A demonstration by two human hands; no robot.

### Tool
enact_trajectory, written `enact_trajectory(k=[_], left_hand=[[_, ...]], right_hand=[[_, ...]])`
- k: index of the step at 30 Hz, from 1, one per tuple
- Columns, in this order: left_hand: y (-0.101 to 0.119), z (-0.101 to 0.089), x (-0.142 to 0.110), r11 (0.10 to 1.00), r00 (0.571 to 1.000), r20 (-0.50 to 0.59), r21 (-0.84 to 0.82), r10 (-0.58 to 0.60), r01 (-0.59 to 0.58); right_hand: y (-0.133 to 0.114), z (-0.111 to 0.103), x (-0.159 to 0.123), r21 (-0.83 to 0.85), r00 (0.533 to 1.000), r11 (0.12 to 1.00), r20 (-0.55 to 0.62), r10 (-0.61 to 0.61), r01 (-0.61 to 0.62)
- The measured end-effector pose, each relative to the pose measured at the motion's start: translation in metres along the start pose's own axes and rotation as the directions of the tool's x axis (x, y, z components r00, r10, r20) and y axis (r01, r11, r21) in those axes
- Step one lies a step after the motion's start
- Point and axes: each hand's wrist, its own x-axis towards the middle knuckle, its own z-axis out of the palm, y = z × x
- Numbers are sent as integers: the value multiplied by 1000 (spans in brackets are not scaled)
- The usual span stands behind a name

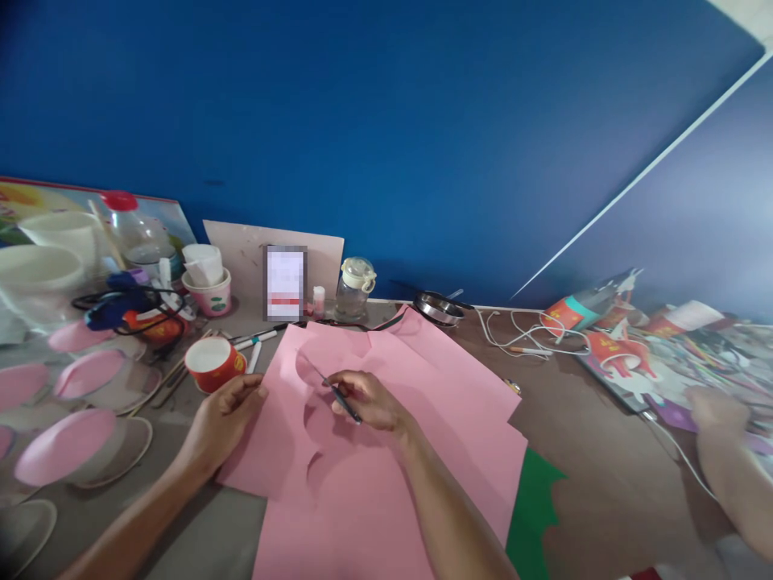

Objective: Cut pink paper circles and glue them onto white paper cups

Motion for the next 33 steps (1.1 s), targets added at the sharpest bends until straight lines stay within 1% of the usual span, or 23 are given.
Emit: enact_trajectory(k=[2,3,5,8,10,12,14,16,18,20,21,23,25,27,30,33], left_hand=[[-1,1,-1,999,1000,-7,-44,-14,14],[-1,2,-1,998,1000,-8,-57,-14,13],[-3,5,-2,998,1000,-7,-67,3,-4],[-7,9,-4,998,998,21,-46,52,-51],[-9,12,-6,995,994,56,31,94,-96],[-9,13,-8,973,985,94,167,143,-157],[-7,12,-11,918,968,140,313,208,-243],[-6,11,-13,843,935,184,405,305,-354],[-7,11,-13,766,881,219,436,419,-473],[-9,10,-13,695,828,247,454,503,-558],[-10,10,-13,662,808,261,470,528,-585],[-12,9,-12,595,780,287,519,556,-614],[-12,8,-12,531,766,307,575,565,-622],[-11,7,-11,484,761,324,617,562,-620],[-12,6,-10,443,758,341,650,556,-618],[-14,5,-9,414,739,371,647,562,-640]], right_hand=[[3,-1,1,-13,994,999,-93,-51,50],[5,-1,2,-52,986,995,-144,-90,83],[8,-2,3,-179,955,975,-240,-174,132],[10,-2,5,-404,896,904,-339,-288,137],[10,-1,6,-551,861,828,-367,-352,103],[11,1,7,-674,835,737,-377,-401,50],[14,3,9,-753,820,658,-383,-425,-11],[17,5,10,-795,810,603,-395,-433,-64],[20,6,12,-819,804,566,-401,-439,-100],[22,7,12,-836,810,537,-392,-435,-116],[22,8,12,-843,819,523,-383,-428,-121],[23,10,11,-858,830,496,-371,-417,-134],[23,12,10,-871,834,469,-364,-414,-147],[22,13,10,-880,835,448,-359,-416,-155],[18,16,9,-890,844,424,-353,-404,-170],[13,19,8,-893,856,412,-351,-380,-183]])
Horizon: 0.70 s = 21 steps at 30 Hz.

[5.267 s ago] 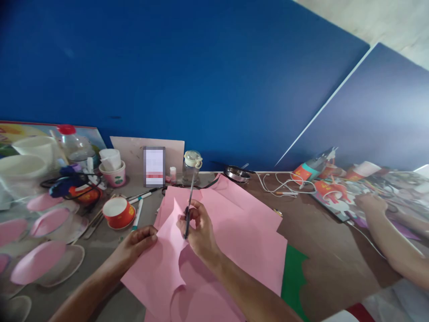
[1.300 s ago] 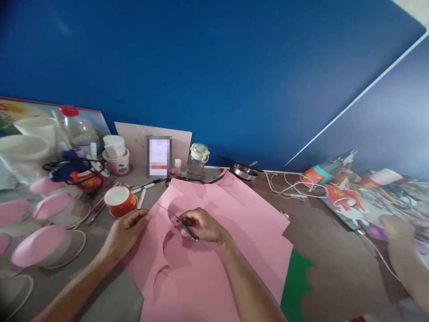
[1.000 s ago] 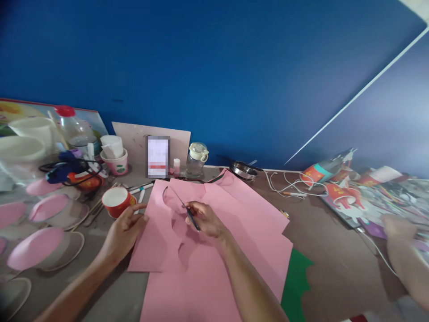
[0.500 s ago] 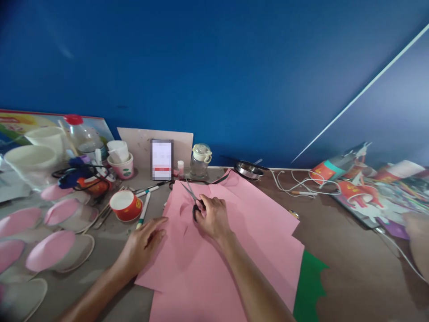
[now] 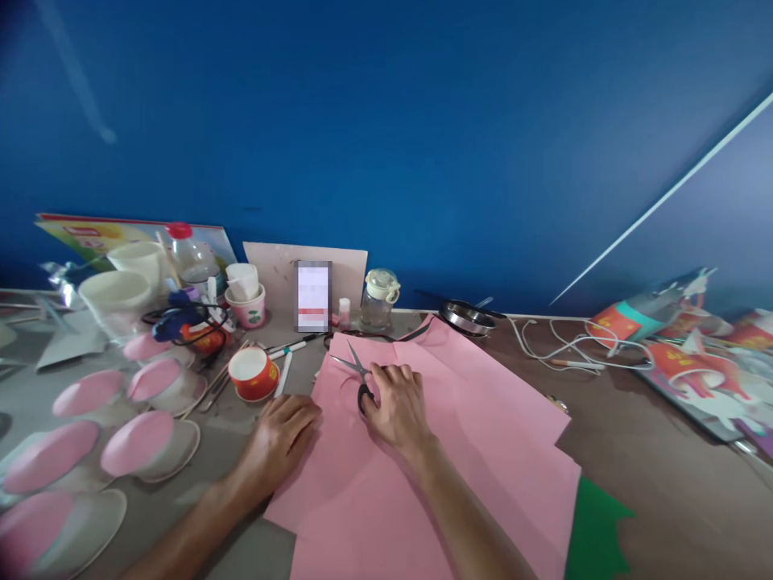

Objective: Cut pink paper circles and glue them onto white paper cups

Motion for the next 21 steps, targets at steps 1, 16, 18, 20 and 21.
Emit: enact_trajectory(k=[1,16,18,20,21], left_hand=[[0,0,0,1000,1000,5,1,13,-13],[8,3,-3,998,994,105,57,-4,-2],[8,4,-3,996,995,84,74,-52,46],[7,6,-4,989,992,70,112,-100,92],[6,7,-5,986,990,71,129,-120,110]], right_hand=[[-1,-1,0,-2,1000,1000,8,1,-1],[-2,10,-4,-16,996,999,76,40,-39],[-1,12,-4,-10,996,999,76,45,-44],[0,13,-4,-4,996,999,75,48,-48],[0,14,-4,-3,996,999,74,52,-52]])
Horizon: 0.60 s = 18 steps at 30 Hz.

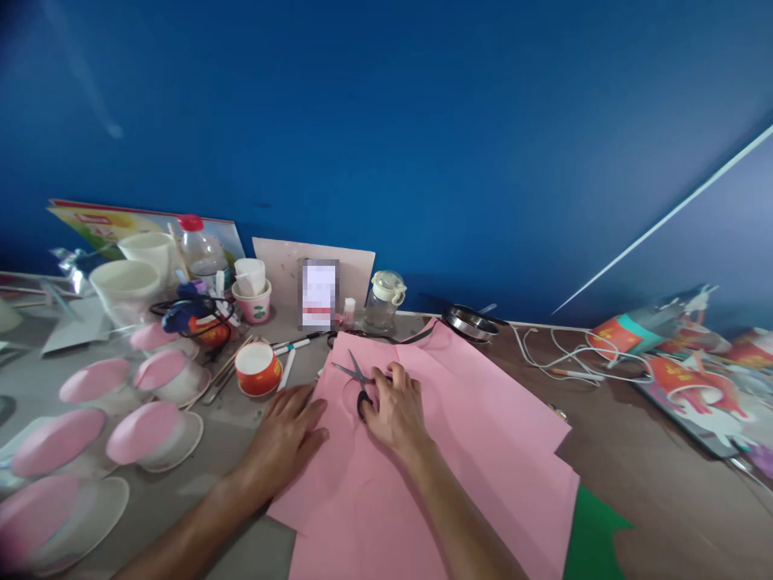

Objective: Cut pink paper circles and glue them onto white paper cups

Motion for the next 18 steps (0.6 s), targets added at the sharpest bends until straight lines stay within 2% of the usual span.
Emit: enact_trajectory(k=[4,9,11,14,18], left_hand=[[-2,4,-1,999,1000,7,-37,-21,22],[2,-3,1,947,999,-48,-321,-24,8],[7,-11,1,886,1000,-6,-464,-20,15],[16,-23,0,799,991,120,-601,50,33],[22,-25,-2,753,981,136,-658,141,-17]], right_hand=[[0,1,1,2,1000,1000,6,14,-14],[2,3,1,59,999,998,-30,30,-28],[5,6,1,114,996,993,-79,41,-31],[12,13,2,218,976,976,-214,47,1],[20,24,6,377,933,925,-348,93,48]])
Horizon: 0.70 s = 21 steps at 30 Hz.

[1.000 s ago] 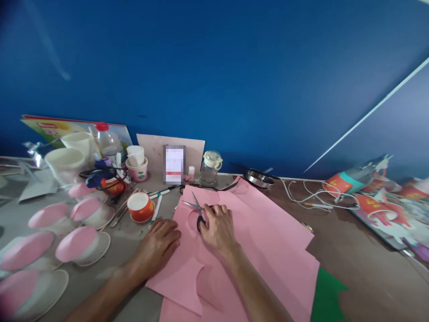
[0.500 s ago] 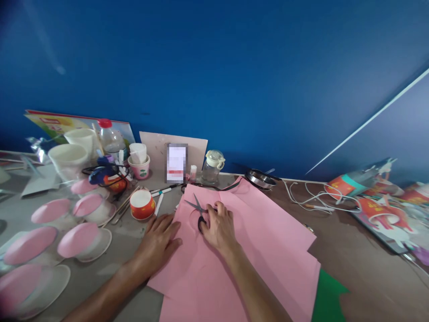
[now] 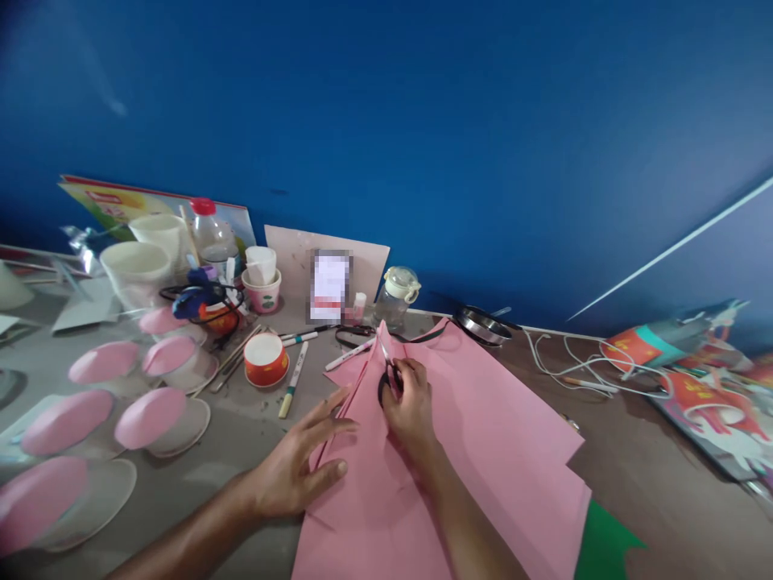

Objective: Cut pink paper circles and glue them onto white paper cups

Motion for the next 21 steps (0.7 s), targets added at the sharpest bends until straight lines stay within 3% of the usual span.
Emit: enact_trajectory(k=[7,12,16,21], left_hand=[[-7,8,-2,995,998,-10,74,64,-64],[-19,11,-1,954,991,-130,292,-29,67],[-26,9,0,881,979,-189,445,-81,159],[-20,4,2,887,982,-181,443,-52,129]], right_hand=[[3,4,0,13,999,1000,-42,-1,2],[-2,-2,1,-185,987,976,-89,-131,113],[-6,-8,1,-349,976,919,-53,-213,182],[-9,-9,-2,-412,990,900,44,-136,142]])
